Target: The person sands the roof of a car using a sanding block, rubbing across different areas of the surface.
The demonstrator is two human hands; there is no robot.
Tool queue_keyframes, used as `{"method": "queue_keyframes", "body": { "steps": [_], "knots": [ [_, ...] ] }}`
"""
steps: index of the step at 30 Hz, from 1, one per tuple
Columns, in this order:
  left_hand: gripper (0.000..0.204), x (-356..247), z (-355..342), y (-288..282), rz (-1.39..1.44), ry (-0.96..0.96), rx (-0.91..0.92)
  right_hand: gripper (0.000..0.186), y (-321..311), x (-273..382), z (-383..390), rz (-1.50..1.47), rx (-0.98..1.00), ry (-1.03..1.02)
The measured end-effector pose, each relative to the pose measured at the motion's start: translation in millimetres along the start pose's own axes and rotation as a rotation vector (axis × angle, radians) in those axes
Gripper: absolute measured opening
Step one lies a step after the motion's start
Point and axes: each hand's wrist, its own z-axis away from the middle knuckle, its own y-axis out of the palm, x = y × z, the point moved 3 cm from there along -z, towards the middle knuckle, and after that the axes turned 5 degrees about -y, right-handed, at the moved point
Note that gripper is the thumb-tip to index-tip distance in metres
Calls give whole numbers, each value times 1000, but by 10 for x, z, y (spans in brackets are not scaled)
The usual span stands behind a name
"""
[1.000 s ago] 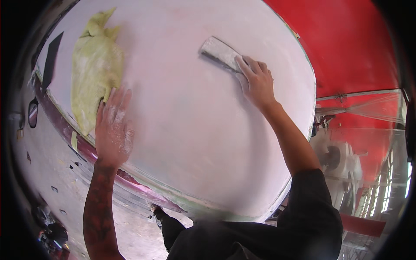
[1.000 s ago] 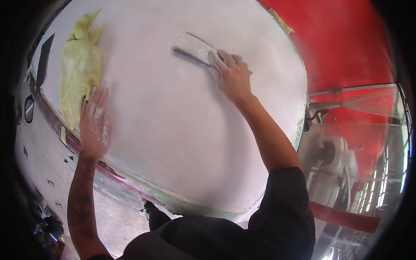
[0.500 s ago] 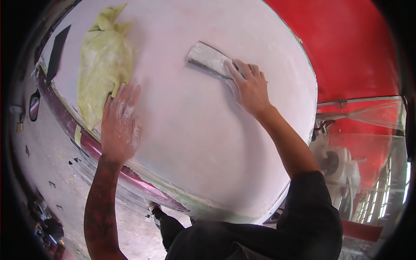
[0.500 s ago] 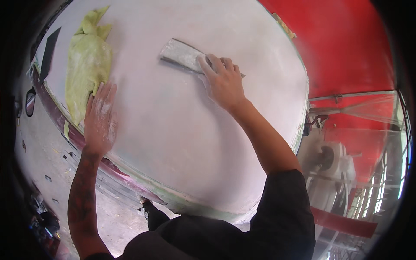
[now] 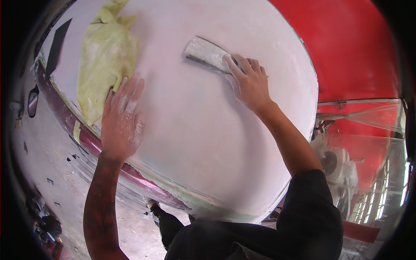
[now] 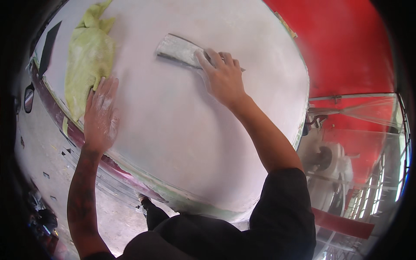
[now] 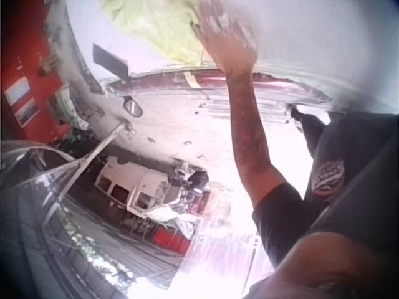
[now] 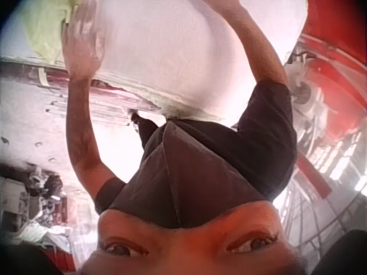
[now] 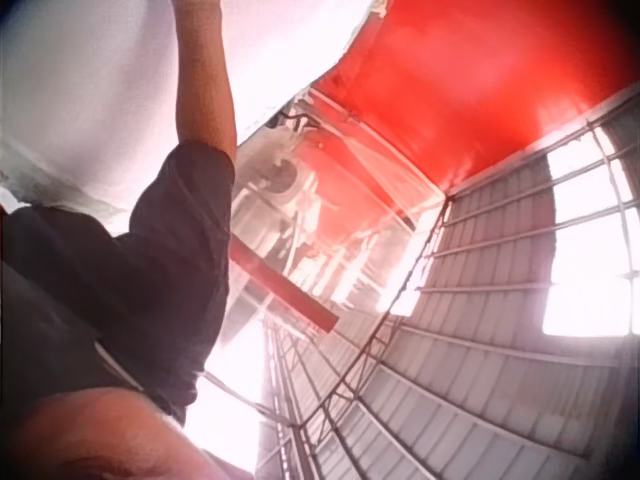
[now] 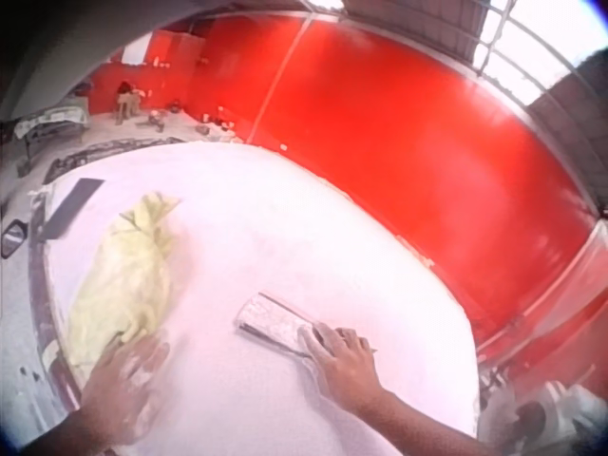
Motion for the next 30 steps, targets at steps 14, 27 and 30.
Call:
{"method": "queue_keyframes", "body": {
  "steps": [14,27,30],
  "knots": [
    [74,9,36,-2,8,-17,1,49,-63,274,123,-330,3,70],
    [74,-24,-19,14,48,7,-25,47,-121,286,259,-136,-21,205],
    [74,49,52,-25,38,-1,-36,47,-295,670,552,-247,5,84]
  ]
}}
